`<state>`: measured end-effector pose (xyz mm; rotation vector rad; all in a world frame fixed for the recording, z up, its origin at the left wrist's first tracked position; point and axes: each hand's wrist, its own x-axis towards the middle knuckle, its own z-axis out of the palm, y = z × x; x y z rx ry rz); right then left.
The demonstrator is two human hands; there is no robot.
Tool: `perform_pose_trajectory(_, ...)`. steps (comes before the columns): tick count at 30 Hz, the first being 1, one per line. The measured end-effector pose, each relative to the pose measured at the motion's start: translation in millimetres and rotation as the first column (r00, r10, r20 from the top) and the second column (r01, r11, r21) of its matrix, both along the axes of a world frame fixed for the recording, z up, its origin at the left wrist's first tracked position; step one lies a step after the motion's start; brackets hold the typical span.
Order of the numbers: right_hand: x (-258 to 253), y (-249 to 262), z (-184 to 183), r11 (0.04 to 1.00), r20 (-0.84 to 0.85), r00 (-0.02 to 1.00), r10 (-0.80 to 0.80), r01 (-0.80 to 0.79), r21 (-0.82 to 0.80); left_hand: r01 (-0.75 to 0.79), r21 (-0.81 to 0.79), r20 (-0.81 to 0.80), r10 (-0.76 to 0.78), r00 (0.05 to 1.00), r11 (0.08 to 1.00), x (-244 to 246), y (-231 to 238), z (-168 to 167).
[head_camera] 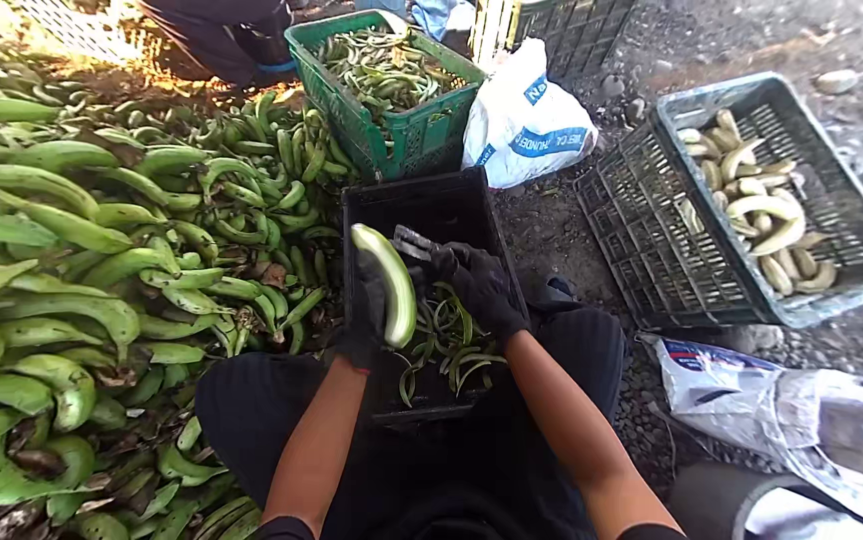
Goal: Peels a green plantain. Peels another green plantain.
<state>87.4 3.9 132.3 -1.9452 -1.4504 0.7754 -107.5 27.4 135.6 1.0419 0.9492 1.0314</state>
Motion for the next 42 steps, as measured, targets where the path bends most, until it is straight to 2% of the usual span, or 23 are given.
perform_pose_trajectory(2, -18, -18, 2, 0.997, 0.066, 0.996, 0.068, -0.069, 0.021, -0.202, 0.079, 0.183, 0.185, 0.965, 0.976, -5, 9, -11)
perform_pose_trajectory(4, -33, -26, 0, 0.989, 0.130, 0.984, 0.121, -0.130, 0.066, -0.410, -0.063, 0.412, 0.398, 0.820, 0.910, -4, 22, -1)
perform_pose_trajectory(5, -38, -28, -2, 0.979, 0.162, 0.978, 0.133, -0.155, 0.133, -0.478, -0.150, 0.463, 0.489, 0.740, 0.865, -7, 26, 4)
perform_pose_trajectory(7, -45, -30, -4, 0.954, 0.202, 0.973, 0.114, -0.164, 0.252, -0.518, -0.209, 0.449, 0.552, 0.703, 0.830, -12, 26, 11)
perform_pose_trajectory(9, -45, -25, -3, 0.958, 0.187, 0.979, 0.075, -0.123, 0.258, -0.436, -0.099, 0.443, 0.432, 0.786, 0.894, -12, 24, -4)
perform_pose_trajectory(11, -36, -17, 3, 0.982, 0.138, 0.988, 0.066, -0.089, 0.167, -0.240, 0.036, 0.457, 0.198, 0.867, 0.970, -5, 25, -10)
perform_pose_trajectory(13, -25, -15, 4, 0.986, 0.127, 0.991, 0.039, -0.059, 0.154, -0.037, 0.096, 0.415, -0.007, 0.910, 0.995, -1, 27, -16)
perform_pose_trajectory(15, -19, -18, 4, 0.984, 0.169, 0.985, 0.015, -0.045, 0.171, -0.005, 0.084, 0.312, -0.021, 0.950, 0.996, -1, 25, -19)
perform_pose_trajectory(18, -18, -19, 5, 0.990, 0.270, 0.963, 0.006, -0.043, 0.133, -0.112, 0.037, 0.023, 0.111, 0.994, 0.993, -5, 21, -22)
perform_pose_trajectory(20, -18, -18, 3, 0.990, 0.259, 0.966, -0.007, -0.029, 0.136, -0.072, 0.036, -0.150, 0.076, 0.986, 0.997, -9, 17, -15)
perform_pose_trajectory(22, -8, -10, 2, 0.999, 0.185, 0.983, -0.003, -0.006, 0.049, 0.073, 0.015, -0.312, -0.065, 0.948, 0.997, -6, 11, -1)
perform_pose_trajectory(25, 16, 10, -11, 0.995, 0.116, 0.993, -0.013, 0.024, -0.094, 0.376, -0.080, -0.472, -0.367, 0.801, 0.923, 7, -1, 12)
perform_pose_trajectory(27, 25, 16, -17, 0.988, 0.059, 0.997, -0.053, 0.061, -0.141, 0.480, -0.160, -0.516, -0.487, 0.705, 0.863, 17, -13, 23)
perform_pose_trajectory(28, 26, 16, -17, 0.987, 0.023, 0.997, -0.067, 0.070, -0.146, 0.456, -0.166, -0.495, -0.474, 0.728, 0.874, 19, -16, 24)
perform_pose_trajectory(29, 25, 14, -16, 0.990, -0.013, 0.998, -0.064, 0.062, -0.128, 0.384, -0.138, -0.448, -0.403, 0.798, 0.913, 17, -16, 19)
perform_pose_trajectory(31, 15, 5, -13, 0.998, -0.030, 0.999, -0.029, 0.027, -0.053, 0.142, -0.040, -0.305, -0.147, 0.941, 0.989, 10, -7, 2)
perform_pose_trajectory(32, 7, -2, -13, 1.000, -0.010, 1.000, -0.002, 0.001, -0.031, 0.004, 0.000, -0.236, -0.004, 0.972, 1.000, 6, -1, -4)
perform_pose_trajectory(34, -11, -19, -7, 0.998, 0.080, 0.995, 0.058, -0.061, 0.032, -0.252, 0.021, -0.052, 0.252, 0.966, 0.968, 0, 11, -13)
perform_pose_trajectory(35, -19, -24, -6, 0.993, 0.142, 0.987, 0.080, -0.091, 0.077, -0.373, -0.034, 0.062, 0.374, 0.925, 0.927, 0, 16, -13)
perform_pose_trajectory(36, -26, -27, -6, 0.983, 0.188, 0.978, 0.094, -0.121, 0.137, -0.472, -0.116, 0.097, 0.483, 0.870, 0.874, 1, 17, -4)
perform_pose_trajectory(37, -31, -29, -8, 0.967, 0.223, 0.970, 0.092, -0.140, 0.211, -0.555, -0.157, 0.054, 0.568, 0.821, 0.817, 1, 14, 8)
perform_pose_trajectory(39, -36, -28, -10, 0.954, 0.247, 0.967, 0.062, -0.130, 0.269, -0.607, -0.150, -0.036, 0.609, 0.792, 0.781, -1, 11, 8)
perform_pose_trajectory(42, -25, -18, 0, 0.990, 0.172, 0.985, 0.027, -0.049, 0.129, -0.439, -0.035, -0.144, 0.430, 0.891, 0.898, 2, 1, -10)
